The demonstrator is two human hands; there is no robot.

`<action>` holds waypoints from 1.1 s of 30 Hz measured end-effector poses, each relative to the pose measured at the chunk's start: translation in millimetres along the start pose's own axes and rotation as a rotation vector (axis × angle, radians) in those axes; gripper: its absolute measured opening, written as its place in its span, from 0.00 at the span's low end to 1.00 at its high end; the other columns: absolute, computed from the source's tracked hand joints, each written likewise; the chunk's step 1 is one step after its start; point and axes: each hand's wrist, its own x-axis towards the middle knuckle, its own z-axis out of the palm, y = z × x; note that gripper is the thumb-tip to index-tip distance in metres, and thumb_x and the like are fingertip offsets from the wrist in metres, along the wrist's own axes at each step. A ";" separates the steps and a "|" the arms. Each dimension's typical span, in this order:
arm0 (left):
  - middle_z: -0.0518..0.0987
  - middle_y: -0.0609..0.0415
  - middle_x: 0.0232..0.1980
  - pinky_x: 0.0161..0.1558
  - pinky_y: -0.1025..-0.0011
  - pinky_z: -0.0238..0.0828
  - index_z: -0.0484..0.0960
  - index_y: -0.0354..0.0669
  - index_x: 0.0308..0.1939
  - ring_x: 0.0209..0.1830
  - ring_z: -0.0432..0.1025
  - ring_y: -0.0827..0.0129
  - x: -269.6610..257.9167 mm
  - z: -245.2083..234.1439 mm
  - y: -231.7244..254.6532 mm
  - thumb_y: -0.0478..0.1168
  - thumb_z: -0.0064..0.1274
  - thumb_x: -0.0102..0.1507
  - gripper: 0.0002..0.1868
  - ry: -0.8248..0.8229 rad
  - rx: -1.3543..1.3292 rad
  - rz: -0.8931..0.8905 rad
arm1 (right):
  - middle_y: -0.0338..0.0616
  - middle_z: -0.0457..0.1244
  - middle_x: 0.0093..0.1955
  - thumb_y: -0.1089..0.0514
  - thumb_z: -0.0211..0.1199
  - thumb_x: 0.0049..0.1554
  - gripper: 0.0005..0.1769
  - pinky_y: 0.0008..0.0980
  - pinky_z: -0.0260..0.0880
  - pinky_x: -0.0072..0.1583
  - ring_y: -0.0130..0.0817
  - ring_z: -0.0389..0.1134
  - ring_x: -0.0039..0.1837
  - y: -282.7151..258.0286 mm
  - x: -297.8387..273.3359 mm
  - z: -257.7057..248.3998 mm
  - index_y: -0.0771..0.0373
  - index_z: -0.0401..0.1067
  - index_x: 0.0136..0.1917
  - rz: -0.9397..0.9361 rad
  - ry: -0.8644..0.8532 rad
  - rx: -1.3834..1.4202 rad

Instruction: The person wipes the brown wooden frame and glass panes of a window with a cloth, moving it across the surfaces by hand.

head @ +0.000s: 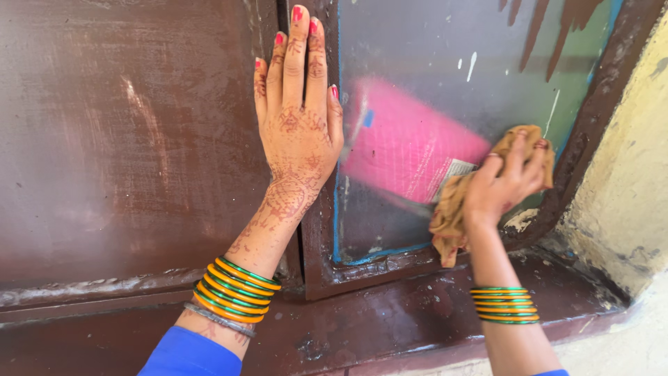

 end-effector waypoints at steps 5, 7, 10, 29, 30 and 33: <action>0.49 0.56 0.84 0.85 0.51 0.47 0.53 0.44 0.82 0.82 0.55 0.56 -1.9 0.9 0.5 0.39 0.48 0.74 0.34 0.004 0.017 0.000 | 0.60 0.47 0.84 0.61 0.54 0.62 0.31 0.62 0.44 0.79 0.66 0.43 0.81 -56.7 -36.8 -14.3 0.62 0.66 0.79 -0.118 -0.040 0.046; 0.50 0.55 0.86 0.84 0.51 0.47 0.53 0.45 0.84 0.84 0.55 0.54 -3.7 0.5 1.6 0.39 0.48 0.73 0.36 -0.013 0.025 -0.019 | 0.58 0.47 0.84 0.61 0.56 0.61 0.32 0.62 0.43 0.80 0.67 0.43 0.81 -75.0 -49.7 -20.9 0.60 0.68 0.78 -0.213 -0.059 0.059; 0.50 0.54 0.86 0.84 0.51 0.47 0.54 0.44 0.84 0.83 0.56 0.55 -6.4 0.0 1.5 0.39 0.49 0.73 0.36 -0.026 0.006 -0.025 | 0.57 0.48 0.84 0.60 0.57 0.63 0.29 0.63 0.42 0.82 0.67 0.44 0.83 -95.1 -63.6 -30.1 0.61 0.67 0.77 -0.338 -0.070 0.087; 0.51 0.50 0.86 0.84 0.51 0.51 0.56 0.42 0.83 0.85 0.56 0.54 -35.2 0.0 6.3 0.33 0.42 0.74 0.32 -0.065 0.001 -0.022 | 0.51 0.55 0.78 0.57 0.62 0.54 0.28 0.65 0.49 0.76 0.62 0.50 0.80 -150.8 -108.1 -59.5 0.52 0.75 0.69 -0.765 -0.257 0.196; 0.51 0.49 0.86 0.84 0.51 0.51 0.56 0.41 0.83 0.85 0.55 0.54 -35.8 -0.1 5.7 0.32 0.40 0.73 0.32 -0.063 -0.011 -0.012 | 0.49 0.55 0.78 0.58 0.62 0.54 0.28 0.63 0.50 0.77 0.60 0.50 0.80 -145.4 -104.1 -56.3 0.51 0.75 0.69 -0.797 -0.237 0.196; 0.50 0.48 0.86 0.84 0.51 0.50 0.56 0.41 0.83 0.86 0.54 0.54 -37.0 -0.2 4.1 0.31 0.39 0.74 0.31 -0.059 -0.039 -0.001 | 0.48 0.55 0.78 0.59 0.63 0.55 0.28 0.61 0.51 0.78 0.60 0.50 0.81 -125.8 -92.1 -52.0 0.50 0.76 0.69 -0.806 -0.211 0.162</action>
